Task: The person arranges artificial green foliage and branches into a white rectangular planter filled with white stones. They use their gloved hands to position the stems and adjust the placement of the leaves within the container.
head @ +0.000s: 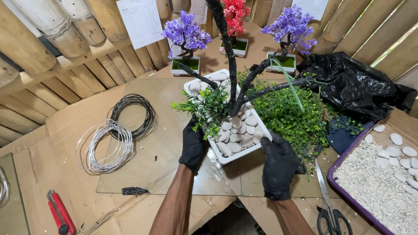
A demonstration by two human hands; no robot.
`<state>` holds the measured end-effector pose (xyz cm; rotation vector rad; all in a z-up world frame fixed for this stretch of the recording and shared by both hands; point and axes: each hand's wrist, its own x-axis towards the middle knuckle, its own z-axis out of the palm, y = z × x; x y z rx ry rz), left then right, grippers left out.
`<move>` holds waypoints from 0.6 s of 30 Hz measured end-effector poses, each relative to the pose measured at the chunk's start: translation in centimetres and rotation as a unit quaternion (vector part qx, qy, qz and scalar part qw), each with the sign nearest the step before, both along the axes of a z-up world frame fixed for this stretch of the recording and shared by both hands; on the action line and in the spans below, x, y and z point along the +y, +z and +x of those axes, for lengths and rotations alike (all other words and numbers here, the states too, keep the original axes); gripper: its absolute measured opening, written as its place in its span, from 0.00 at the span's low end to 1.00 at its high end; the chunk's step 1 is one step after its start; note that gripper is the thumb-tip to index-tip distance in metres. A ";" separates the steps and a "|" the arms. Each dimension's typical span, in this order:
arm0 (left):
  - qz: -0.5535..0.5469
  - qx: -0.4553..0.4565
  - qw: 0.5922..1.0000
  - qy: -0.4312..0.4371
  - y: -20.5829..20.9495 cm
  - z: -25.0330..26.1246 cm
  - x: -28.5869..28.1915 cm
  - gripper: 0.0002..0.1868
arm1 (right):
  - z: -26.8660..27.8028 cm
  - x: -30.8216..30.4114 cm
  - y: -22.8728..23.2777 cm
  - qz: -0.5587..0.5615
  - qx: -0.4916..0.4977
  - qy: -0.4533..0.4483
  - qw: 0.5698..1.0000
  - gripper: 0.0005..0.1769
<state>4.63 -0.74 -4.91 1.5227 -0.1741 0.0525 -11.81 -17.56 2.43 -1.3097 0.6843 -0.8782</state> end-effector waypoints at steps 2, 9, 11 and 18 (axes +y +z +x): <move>-0.009 -0.013 1.000 -0.005 0.8 -0.3 0.4 0.21 | 0.0 0.5 2.3 0.001 0.039 0.003 0.999 0.15; 0.033 -0.014 0.999 0.014 2.0 -1.2 0.2 0.19 | 0.0 0.7 3.9 0.025 0.044 0.033 0.998 0.16; 0.129 -0.140 0.982 0.005 -2.4 0.4 0.5 0.23 | -0.1 0.6 3.6 0.016 0.046 0.030 0.998 0.17; 0.294 -0.367 0.882 0.038 -17.5 8.1 1.3 0.36 | -0.4 0.5 3.5 -0.004 0.054 0.044 0.998 0.17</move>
